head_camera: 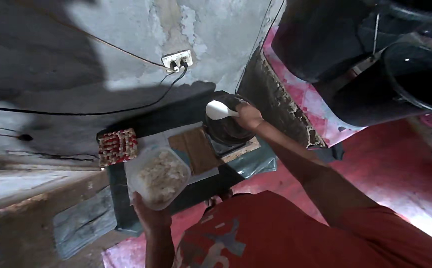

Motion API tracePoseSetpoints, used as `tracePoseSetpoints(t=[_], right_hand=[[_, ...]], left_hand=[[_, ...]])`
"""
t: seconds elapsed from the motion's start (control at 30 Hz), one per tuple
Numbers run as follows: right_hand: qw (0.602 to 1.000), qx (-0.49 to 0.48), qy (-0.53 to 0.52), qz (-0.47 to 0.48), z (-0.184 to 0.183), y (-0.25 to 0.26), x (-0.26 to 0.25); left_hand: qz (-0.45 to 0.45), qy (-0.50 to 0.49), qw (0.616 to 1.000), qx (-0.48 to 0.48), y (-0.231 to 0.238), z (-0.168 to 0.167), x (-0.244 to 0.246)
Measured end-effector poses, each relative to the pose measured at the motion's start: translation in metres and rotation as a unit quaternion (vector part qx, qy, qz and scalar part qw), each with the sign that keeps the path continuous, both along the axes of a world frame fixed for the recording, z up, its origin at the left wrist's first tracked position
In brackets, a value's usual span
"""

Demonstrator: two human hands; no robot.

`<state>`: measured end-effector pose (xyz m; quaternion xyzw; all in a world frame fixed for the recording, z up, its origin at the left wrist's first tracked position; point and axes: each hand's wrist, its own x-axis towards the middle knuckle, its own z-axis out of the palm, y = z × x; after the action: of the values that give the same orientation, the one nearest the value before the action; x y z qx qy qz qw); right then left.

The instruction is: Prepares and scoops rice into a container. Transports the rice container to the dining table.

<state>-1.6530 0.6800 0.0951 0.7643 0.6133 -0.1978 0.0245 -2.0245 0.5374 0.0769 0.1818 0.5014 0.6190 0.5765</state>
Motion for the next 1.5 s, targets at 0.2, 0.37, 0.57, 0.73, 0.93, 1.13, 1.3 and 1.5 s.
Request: tracePoseSetpoints(t=[0.2,0.37,0.57,0.73,0.93,1.13,1.3,1.5], right_hand=[[0.999,-0.006,0.008,0.044,0.007,0.001,0.005],[0.999,0.018,0.046,0.017,0.008,-0.011,0.017],[0.988,0.123,0.080,-0.048,0.036,-0.044,0.064],[0.976,0.184,0.016,-0.115,0.058,-0.079,0.150],[0.969,0.195,-0.009,-0.153,0.079,-0.105,0.192],[0.971,0.202,0.104,-0.074,0.058,-0.085,0.132],[0.975,0.160,0.150,-0.036,0.050,-0.053,0.043],[0.988,0.054,0.145,-0.012,0.000,-0.005,0.018]], left_hand=[[-0.002,-0.001,1.000,0.024,-0.006,-0.004,0.004],[0.001,0.017,1.000,0.016,-0.010,-0.003,0.007],[0.006,-0.050,0.998,0.037,-0.007,-0.019,0.009],[-0.033,-0.014,0.999,0.018,-0.006,-0.006,0.013],[-0.023,0.012,1.000,0.015,-0.004,0.002,0.040],[-0.027,-0.018,0.999,0.026,-0.002,0.012,0.055],[-0.025,-0.039,0.998,0.040,-0.005,0.010,0.058],[-0.004,-0.027,0.999,0.044,-0.014,0.008,0.059]])
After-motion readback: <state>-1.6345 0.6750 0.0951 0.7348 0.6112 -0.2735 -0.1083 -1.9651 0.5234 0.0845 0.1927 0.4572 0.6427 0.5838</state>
